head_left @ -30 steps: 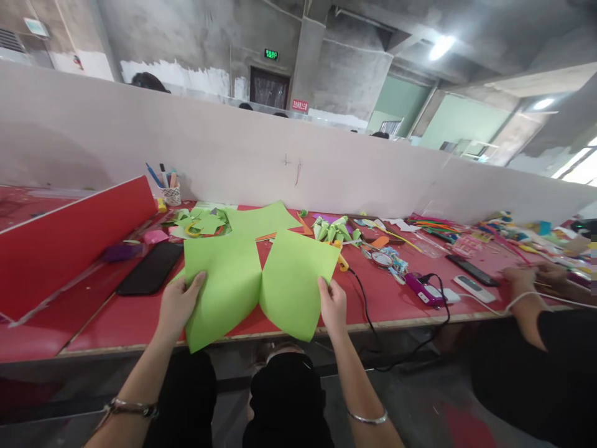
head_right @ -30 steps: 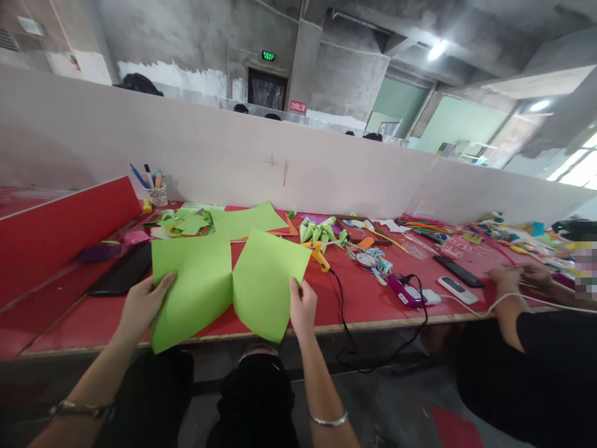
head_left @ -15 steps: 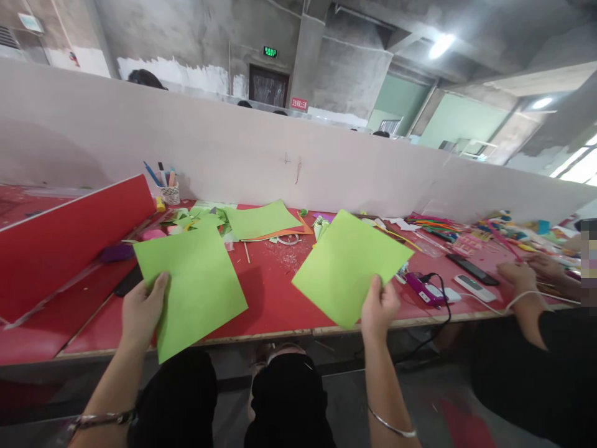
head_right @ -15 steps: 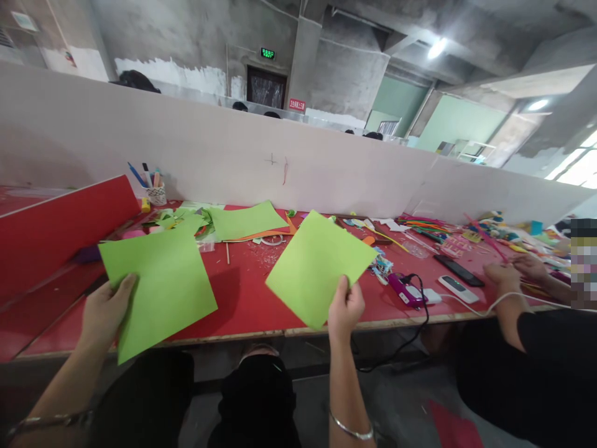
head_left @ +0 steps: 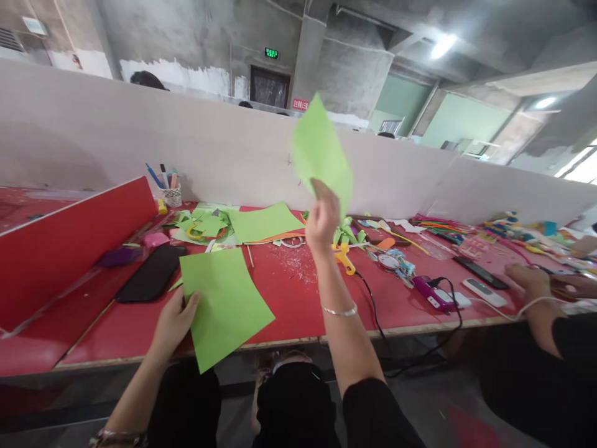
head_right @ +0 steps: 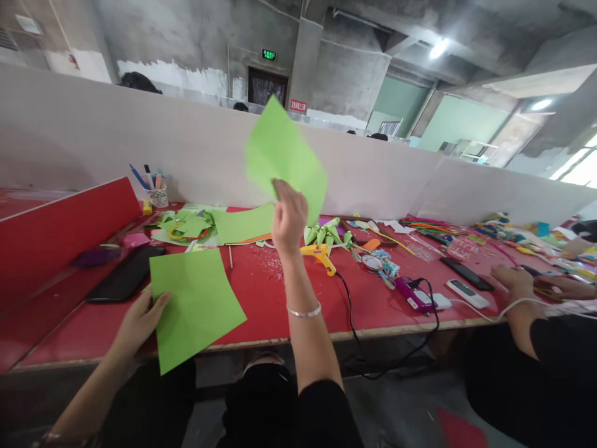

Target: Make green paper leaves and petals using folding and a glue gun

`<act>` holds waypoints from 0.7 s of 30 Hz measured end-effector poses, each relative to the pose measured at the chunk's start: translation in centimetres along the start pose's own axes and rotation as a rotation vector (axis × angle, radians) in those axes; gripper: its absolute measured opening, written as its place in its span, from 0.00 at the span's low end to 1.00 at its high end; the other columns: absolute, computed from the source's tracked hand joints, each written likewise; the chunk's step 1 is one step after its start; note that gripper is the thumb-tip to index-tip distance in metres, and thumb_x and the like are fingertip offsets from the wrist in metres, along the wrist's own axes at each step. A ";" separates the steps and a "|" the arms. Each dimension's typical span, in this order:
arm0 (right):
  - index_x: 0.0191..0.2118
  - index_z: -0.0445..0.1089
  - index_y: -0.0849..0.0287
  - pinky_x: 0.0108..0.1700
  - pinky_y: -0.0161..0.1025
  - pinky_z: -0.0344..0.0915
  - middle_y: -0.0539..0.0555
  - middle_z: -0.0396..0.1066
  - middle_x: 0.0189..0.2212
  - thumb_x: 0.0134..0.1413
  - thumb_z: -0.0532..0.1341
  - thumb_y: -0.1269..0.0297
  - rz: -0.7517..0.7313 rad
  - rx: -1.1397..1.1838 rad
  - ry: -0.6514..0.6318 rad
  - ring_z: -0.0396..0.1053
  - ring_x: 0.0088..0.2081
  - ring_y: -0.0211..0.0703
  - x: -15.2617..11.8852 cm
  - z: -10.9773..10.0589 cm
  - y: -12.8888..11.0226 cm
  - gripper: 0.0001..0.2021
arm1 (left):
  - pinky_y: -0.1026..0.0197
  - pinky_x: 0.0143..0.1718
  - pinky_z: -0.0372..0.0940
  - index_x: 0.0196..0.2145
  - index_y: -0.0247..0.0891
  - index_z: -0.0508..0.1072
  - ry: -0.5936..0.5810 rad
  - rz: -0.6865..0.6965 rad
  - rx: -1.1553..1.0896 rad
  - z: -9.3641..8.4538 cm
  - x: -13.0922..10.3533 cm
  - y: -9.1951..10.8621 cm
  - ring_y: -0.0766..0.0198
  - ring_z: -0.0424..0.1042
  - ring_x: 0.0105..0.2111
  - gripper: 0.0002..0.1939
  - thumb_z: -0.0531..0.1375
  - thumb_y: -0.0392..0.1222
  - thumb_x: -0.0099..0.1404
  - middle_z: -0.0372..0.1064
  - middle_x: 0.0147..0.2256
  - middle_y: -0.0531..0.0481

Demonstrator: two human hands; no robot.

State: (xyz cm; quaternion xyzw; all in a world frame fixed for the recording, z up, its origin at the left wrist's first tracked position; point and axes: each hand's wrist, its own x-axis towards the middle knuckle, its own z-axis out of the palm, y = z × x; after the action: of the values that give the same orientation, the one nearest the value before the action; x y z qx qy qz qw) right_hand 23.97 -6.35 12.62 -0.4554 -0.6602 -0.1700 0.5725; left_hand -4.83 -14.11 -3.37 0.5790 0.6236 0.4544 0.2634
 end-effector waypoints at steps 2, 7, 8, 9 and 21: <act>0.56 0.55 0.61 0.57 0.40 0.46 0.55 0.56 0.54 0.59 0.37 0.69 0.041 0.012 -0.222 0.50 0.56 0.37 -0.2 4.3 1.0 0.21 | 0.61 0.34 0.63 0.40 0.37 0.64 -0.045 0.003 0.001 0.0 -0.2 0.0 0.57 0.68 0.35 0.21 0.52 0.54 0.55 0.69 0.36 0.46; 0.54 0.58 0.59 0.58 0.51 0.37 0.56 0.55 0.56 0.58 0.44 0.68 0.333 -0.008 -0.755 0.49 0.57 0.44 -4.2 10.2 3.3 0.19 | 0.63 0.33 0.64 0.39 0.38 0.65 -0.029 -0.009 -0.093 -0.3 -0.7 1.0 0.59 0.69 0.35 0.21 0.54 0.55 0.53 0.70 0.36 0.48; 0.52 0.61 0.59 0.57 0.55 0.37 0.58 0.56 0.55 0.56 0.48 0.67 0.358 -0.005 -0.794 0.50 0.56 0.47 -5.0 10.5 3.6 0.18 | 0.63 0.33 0.64 0.39 0.38 0.65 -0.022 -0.010 -0.104 -0.4 -0.8 1.2 0.59 0.69 0.35 0.21 0.54 0.55 0.53 0.70 0.36 0.49; 0.51 0.62 0.60 0.57 0.57 0.37 0.59 0.57 0.55 0.55 0.50 0.67 0.379 0.000 -0.821 0.50 0.56 0.49 -5.7 10.6 4.0 0.17 | 0.63 0.34 0.64 0.39 0.38 0.65 -0.017 -0.013 -0.108 -0.4 -0.9 1.4 0.59 0.69 0.35 0.20 0.54 0.55 0.53 0.70 0.36 0.49; 0.58 0.49 0.52 0.42 0.33 0.62 0.54 0.64 0.48 0.52 0.49 0.72 0.326 0.552 -1.056 0.67 0.41 0.34 -8.5 1.8 1.8 0.26 | 0.63 0.32 0.66 0.41 0.39 0.68 0.121 -0.308 -0.501 0.5 -0.9 2.4 0.61 0.71 0.34 0.19 0.58 0.48 0.52 0.71 0.40 0.49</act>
State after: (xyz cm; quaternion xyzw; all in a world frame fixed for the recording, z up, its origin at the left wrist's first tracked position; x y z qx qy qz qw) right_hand 23.70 -7.50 3.77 -0.4080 -0.7961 0.3452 0.2839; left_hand -3.09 -15.02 -1.71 0.3664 0.5873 0.5825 0.4261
